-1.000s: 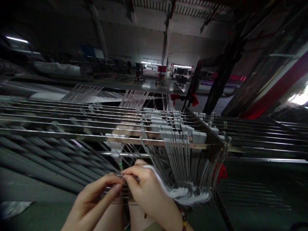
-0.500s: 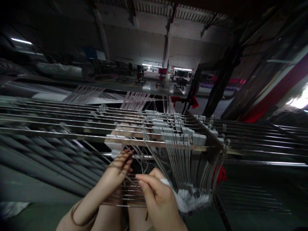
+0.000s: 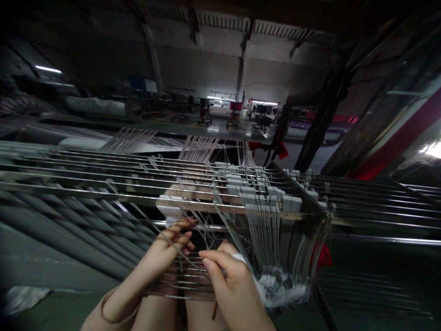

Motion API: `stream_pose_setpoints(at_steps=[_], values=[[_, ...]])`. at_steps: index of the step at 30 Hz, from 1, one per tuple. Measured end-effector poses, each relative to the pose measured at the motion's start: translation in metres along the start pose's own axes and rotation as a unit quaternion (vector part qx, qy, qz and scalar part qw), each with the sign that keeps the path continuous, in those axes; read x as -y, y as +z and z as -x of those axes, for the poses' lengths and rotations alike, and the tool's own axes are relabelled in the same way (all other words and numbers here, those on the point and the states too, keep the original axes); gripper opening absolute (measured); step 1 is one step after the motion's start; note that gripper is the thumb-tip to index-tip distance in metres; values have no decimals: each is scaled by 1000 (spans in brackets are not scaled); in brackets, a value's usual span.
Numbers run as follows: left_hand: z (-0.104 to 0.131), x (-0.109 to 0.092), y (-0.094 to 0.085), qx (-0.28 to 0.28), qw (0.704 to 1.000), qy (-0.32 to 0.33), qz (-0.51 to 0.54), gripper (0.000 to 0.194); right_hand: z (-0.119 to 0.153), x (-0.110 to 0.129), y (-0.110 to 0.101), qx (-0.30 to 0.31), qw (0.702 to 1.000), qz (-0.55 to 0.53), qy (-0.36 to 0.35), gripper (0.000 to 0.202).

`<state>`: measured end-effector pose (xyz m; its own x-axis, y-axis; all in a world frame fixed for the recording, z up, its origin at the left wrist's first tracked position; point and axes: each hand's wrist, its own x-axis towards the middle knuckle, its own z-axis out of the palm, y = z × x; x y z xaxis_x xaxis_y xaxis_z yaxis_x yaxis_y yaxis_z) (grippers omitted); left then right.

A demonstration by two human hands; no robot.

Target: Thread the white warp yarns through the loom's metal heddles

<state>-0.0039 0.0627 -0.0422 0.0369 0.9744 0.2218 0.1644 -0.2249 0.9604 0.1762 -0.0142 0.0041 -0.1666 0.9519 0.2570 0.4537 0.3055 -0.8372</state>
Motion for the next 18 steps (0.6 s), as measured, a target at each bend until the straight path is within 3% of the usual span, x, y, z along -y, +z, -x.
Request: stream_pose_setpoints(at_steps=[3,7,10,13,15,18], values=[[0,-12,-1,9,998,-20,52,28,2,1,-2,6,1000,-3,8,22],[36,-39,-10,-88,990,-16,111,18,-4,8,2,32,999,-13,8,23],[71,-52,-10,-32,997,16,63,9,-15,17,12,91,995,-30,-14,24],[91,-50,-11,36,998,43,-20,9,-24,20,22,118,992,-43,-21,22],[95,-40,-13,17,1000,0,-12,8,-20,17,23,84,996,-39,-2,16],[100,-16,-10,-51,998,-39,-13,15,5,6,14,-49,998,-47,-10,8]])
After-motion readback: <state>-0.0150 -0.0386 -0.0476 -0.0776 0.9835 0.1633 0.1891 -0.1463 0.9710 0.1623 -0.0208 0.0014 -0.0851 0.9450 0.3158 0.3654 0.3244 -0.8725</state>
